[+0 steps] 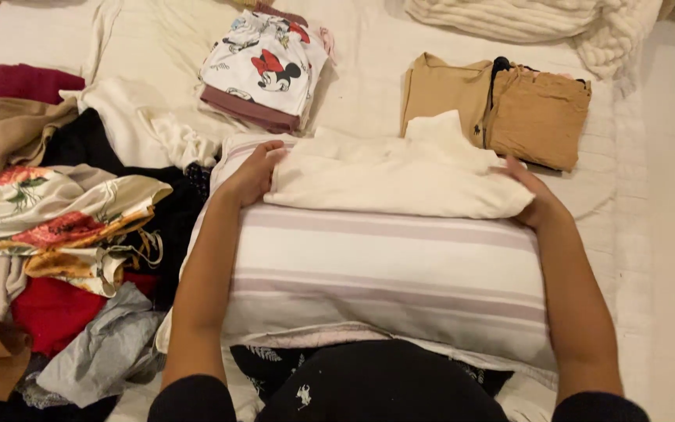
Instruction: The person folds several garments on a pillow placed on a bed. They fold a peach tank top, a beige long-sleeve shirt, a brown sleeveless top, and a white long-sleeve shirt, stacking each folded item on the bed.
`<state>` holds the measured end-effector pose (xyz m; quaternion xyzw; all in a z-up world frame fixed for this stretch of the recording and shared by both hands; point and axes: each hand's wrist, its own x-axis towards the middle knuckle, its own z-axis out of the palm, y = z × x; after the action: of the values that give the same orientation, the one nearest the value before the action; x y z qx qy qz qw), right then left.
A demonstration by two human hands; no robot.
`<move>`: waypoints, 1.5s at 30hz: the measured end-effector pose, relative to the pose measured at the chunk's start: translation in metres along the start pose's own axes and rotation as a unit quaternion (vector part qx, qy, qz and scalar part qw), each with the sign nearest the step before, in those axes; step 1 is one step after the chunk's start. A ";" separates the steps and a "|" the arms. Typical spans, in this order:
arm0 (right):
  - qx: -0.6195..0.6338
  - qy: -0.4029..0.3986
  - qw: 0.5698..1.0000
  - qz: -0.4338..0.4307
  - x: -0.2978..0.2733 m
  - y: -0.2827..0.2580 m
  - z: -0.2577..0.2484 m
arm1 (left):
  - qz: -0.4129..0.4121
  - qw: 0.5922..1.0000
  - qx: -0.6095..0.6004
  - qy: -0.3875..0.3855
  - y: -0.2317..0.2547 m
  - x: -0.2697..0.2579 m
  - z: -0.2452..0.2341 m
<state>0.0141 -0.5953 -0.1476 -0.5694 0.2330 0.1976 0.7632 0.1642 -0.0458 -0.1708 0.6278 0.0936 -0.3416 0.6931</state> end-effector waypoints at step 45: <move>-0.249 0.173 0.907 -0.291 -0.158 0.065 0.000 | 0.176 0.934 0.307 -0.046 0.019 -0.185 0.034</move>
<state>-0.1512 -0.5837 -0.1060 -0.8088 0.1285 -0.0835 0.5678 0.0266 -0.0120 -0.0458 0.7999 -0.1600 -0.2546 0.5194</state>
